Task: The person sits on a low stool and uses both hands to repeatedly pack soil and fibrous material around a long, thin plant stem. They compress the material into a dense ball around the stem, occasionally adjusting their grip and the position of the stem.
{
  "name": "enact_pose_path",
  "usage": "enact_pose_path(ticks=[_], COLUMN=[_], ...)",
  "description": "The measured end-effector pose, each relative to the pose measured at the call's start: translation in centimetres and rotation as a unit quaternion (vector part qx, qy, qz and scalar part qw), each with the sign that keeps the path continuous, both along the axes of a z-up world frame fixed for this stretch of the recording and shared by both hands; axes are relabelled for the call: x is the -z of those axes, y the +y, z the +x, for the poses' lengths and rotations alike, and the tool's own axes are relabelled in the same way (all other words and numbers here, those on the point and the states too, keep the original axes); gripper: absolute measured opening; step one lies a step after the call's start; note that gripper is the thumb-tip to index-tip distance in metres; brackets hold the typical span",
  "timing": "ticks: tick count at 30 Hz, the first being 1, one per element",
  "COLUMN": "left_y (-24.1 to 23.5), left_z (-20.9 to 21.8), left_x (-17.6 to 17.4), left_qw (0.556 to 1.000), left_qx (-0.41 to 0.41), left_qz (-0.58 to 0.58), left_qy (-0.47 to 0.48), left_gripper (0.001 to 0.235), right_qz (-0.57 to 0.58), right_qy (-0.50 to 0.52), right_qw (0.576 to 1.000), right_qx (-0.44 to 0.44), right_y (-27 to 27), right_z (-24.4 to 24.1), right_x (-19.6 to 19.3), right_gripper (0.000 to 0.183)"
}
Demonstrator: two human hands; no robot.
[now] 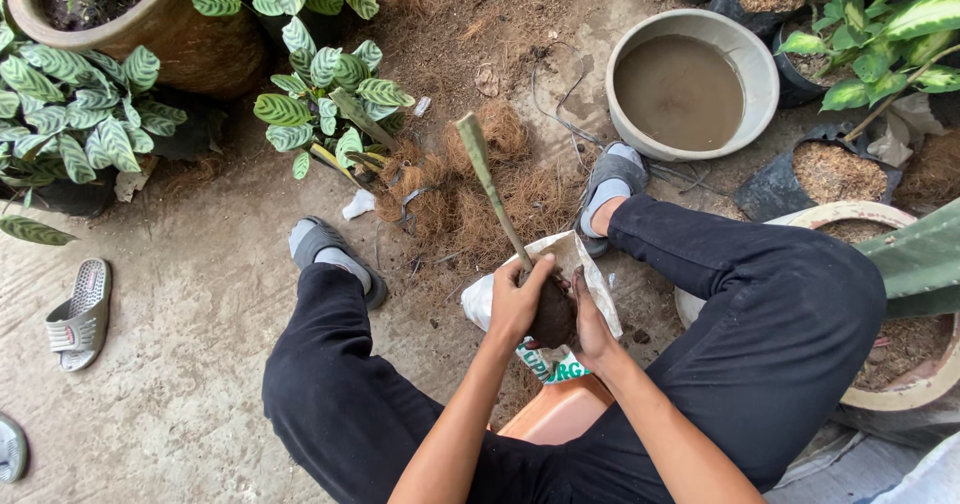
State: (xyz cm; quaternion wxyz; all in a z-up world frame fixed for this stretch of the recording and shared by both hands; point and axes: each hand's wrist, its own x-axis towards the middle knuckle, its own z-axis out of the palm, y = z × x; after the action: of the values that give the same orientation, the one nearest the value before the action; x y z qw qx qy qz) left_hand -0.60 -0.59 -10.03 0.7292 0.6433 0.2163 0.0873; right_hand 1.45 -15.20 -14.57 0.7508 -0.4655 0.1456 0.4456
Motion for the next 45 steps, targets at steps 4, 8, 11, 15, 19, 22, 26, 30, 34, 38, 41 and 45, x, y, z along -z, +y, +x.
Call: enact_pose_path(ticks=[4,8,11,15,19,22,26,30,34,38,41,45], left_y=[0.0,-1.2,-1.6,-2.2,-2.2,-2.1,-2.8,-2.9,-3.5,-3.8,-4.0,-3.5], left_z=[0.0,-0.1,-0.5,-0.6,-0.5,0.0,-0.1,-0.2,-0.6,-0.8,-0.9,-0.6], left_x=[-1.1,-2.1,-2.7,-3.1,-3.5,-4.0,-4.6,-4.2,-3.2,-2.7,-2.9,-3.6], left_qw=[0.996,0.990,0.983,0.987,0.985,0.984,0.984,0.993,0.988,0.947,0.956,0.979], left_qx=[0.067,0.006,-0.037,-0.051,-0.040,-0.048,-0.072,-0.061,-0.035,-0.028,-0.033,-0.022], left_qz=[0.000,0.106,0.136,0.103,0.129,0.128,0.130,0.075,0.109,0.305,0.274,0.169], left_qy=[0.051,0.089,0.120,0.116,0.107,0.112,0.096,0.073,0.104,0.094,0.095,0.110], left_gripper=[0.040,0.049,0.054,0.059,0.058,0.049,0.045,0.042,0.040,0.041,0.041,0.040], right_qz=[0.061,0.074,0.095,0.019,0.011,-0.060,-0.088,-0.123,-0.016,0.009,0.018,-0.052], right_qy=[-0.047,-0.032,-0.019,-0.055,-0.102,-0.129,-0.091,-0.093,0.036,0.049,0.013,0.014], right_qw=[0.997,0.996,0.995,0.998,0.995,0.989,0.989,0.986,0.997,0.998,0.998,0.998], right_qx=[-0.014,-0.022,-0.011,-0.022,0.020,0.040,0.076,0.066,0.070,0.047,0.060,0.031], right_y=[0.4,0.3,0.6,0.8,0.7,0.5,0.1,0.4,0.6,0.8,1.0,0.7], right_z=[-0.3,-0.8,-1.2,-1.5,-2.3,-2.2,-1.2,-0.4,-0.9,-1.4,-1.6,-1.3], right_x=[-0.5,-0.8,-0.8,0.4,2.1,3.0,3.4,2.8,1.4,0.8,1.1,0.9], right_gripper=[0.092,0.096,0.096,0.092,0.082,0.078,0.077,0.072,0.072,0.082,0.085,0.086])
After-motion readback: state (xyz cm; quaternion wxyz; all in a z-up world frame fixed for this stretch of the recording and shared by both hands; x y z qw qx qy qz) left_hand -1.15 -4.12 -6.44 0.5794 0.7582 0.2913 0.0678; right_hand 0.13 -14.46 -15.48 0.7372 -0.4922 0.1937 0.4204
